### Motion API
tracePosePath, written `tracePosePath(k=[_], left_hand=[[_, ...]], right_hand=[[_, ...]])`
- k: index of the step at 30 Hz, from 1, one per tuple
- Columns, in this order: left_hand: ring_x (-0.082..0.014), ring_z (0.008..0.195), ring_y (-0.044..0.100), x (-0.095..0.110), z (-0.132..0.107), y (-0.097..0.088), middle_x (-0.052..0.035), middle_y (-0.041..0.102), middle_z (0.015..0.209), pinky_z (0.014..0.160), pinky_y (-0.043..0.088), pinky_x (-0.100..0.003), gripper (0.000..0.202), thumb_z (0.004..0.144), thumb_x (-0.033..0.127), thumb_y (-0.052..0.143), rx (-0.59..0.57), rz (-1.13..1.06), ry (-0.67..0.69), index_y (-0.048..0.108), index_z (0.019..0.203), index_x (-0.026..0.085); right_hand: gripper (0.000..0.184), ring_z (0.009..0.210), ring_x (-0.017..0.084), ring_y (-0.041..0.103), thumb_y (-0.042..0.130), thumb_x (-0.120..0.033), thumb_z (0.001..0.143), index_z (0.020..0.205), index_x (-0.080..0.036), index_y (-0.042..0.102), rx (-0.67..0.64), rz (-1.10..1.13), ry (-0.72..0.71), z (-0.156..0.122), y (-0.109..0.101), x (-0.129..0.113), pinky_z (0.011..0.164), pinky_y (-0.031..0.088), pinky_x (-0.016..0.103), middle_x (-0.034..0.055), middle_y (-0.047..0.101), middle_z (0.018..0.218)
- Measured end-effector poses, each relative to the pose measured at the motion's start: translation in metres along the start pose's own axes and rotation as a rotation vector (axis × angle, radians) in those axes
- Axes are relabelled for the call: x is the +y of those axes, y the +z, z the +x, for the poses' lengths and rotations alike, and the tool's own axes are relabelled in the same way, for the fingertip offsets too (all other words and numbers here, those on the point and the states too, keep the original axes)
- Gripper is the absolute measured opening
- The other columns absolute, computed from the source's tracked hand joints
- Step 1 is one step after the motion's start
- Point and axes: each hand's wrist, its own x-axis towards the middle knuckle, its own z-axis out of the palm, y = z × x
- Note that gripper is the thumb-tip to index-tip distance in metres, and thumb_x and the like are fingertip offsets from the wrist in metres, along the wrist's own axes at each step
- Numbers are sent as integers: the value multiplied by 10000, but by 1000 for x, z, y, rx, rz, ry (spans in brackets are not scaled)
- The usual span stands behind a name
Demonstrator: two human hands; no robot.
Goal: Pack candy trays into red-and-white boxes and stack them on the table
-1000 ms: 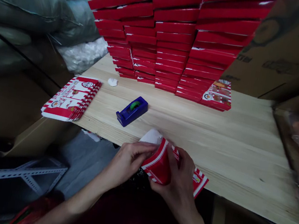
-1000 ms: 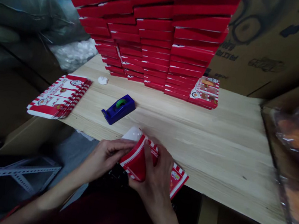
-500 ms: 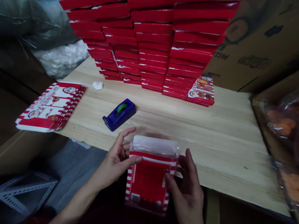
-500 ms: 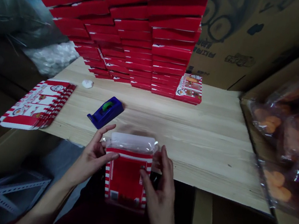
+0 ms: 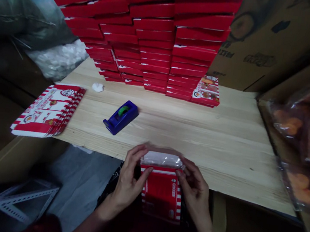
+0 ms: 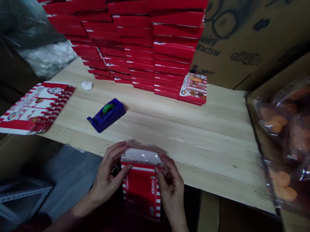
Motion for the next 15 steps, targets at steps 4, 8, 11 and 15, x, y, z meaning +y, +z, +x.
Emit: tracePosePath(k=[4, 8, 11, 15], left_hand=[[-294, 1246, 591, 15, 13, -13, -125, 642, 1327, 1068, 500, -498, 462, 960, 140, 640, -230, 338, 382, 560, 1403, 248], [-270, 1159, 635, 32, 27, -15, -123, 695, 1243, 1013, 544, -453, 349, 1018, 147, 533, -503, 335, 432, 572, 1362, 185], [-264, 1200, 623, 40, 33, -12, -110, 683, 1267, 1036, 537, -448, 318, 1030, 209, 541, -613, 276, 339, 592, 1343, 207], [-268, 1229, 618, 43, 35, -6, -103, 683, 1291, 1042, 536, -463, 333, 1011, 204, 578, -698, 223, 282, 604, 1341, 231]], right_hand=[[359, 1222, 244, 693, 675, -315, 967, 1325, -345, 658, -169, -10, -15, 1, -5, -6, 1050, 569, 464, 64, 689, 1361], [406, 1236, 258, 677, 703, -337, 948, 1352, -334, 660, -210, -56, 24, -6, -6, -7, 1045, 566, 459, 68, 691, 1370], [421, 914, 209, 736, 705, -353, 944, 1361, -335, 655, -187, -87, 66, -11, -8, -7, 820, 636, 375, 50, 760, 1139], [313, 755, 183, 693, 721, -361, 926, 1236, -322, 719, -175, -124, 85, -11, -15, -8, 693, 610, 323, 17, 750, 949]])
